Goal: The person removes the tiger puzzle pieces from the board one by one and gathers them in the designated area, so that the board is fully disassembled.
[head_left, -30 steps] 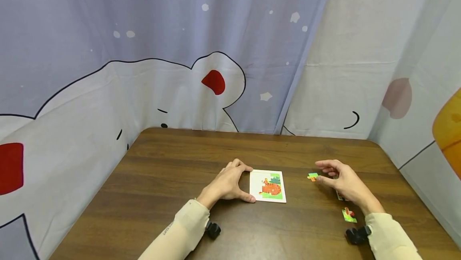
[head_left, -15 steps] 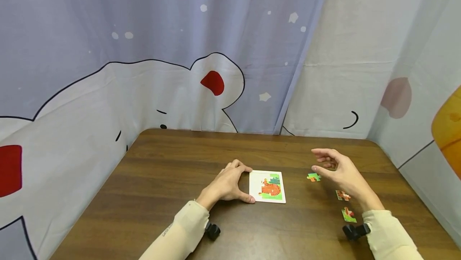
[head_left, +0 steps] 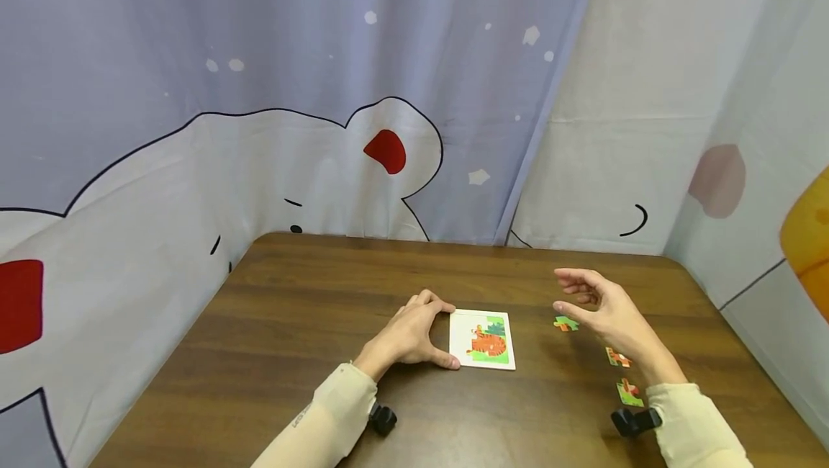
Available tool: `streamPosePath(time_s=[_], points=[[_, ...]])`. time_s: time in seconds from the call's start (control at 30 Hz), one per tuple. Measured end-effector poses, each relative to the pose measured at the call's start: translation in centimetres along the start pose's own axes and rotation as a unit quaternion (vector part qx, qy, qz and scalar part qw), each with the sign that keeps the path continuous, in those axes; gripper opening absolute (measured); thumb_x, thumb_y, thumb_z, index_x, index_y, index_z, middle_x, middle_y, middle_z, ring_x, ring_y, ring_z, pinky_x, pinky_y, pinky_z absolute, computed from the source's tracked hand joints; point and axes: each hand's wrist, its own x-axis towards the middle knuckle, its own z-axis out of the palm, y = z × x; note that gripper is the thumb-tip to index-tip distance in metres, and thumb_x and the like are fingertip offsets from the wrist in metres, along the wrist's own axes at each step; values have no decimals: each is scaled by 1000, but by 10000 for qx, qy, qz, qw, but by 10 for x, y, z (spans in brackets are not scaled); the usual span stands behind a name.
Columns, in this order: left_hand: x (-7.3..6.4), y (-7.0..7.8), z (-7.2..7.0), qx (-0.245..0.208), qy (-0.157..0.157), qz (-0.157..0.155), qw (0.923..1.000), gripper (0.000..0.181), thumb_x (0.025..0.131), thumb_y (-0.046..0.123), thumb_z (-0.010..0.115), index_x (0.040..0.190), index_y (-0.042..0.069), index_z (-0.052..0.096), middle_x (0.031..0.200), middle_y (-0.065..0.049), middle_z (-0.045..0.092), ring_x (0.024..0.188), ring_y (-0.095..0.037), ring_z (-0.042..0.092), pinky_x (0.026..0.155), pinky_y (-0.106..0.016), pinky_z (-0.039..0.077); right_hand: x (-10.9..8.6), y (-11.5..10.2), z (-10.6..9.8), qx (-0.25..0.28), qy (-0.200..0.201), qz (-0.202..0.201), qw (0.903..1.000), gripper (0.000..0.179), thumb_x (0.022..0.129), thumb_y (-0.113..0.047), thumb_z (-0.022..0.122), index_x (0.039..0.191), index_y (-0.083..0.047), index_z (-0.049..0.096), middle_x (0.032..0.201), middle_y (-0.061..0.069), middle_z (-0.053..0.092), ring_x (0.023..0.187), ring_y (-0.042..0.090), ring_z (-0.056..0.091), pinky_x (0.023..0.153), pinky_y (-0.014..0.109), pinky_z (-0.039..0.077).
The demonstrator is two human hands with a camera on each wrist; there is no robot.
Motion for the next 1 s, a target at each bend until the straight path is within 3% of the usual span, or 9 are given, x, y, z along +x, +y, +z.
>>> streamPosePath(time_s=[0.33,0.53,1.0], points=[[2,0,2,38,15,40,10000,99,71,52,106,152,12,66,143,-7,59,134,-29,56,113,-50,49,1,-6,4,165,80,-51,9998,55,101,-18,86,151,-12,65,133,8,71,114,3,65,96,15,53],[0,0,1,7,-3,12,10000,99,71,52,107,152,12,65,144,-8,59,134,-30,56,115,-51,48,8,-13,10,685,-33,-52,9976,61,101,-15,85,156,-6,60,136,12,69,119,8,66,102,17,53],[0,0,1,26,-2,23,10000,99,71,52,106,152,13,66,144,-8,59,134,-30,56,114,-50,48,21,-29,43,1466,-171,17,9890,71,96,-9,89,158,-2,55,143,17,68,128,13,68,109,18,51]])
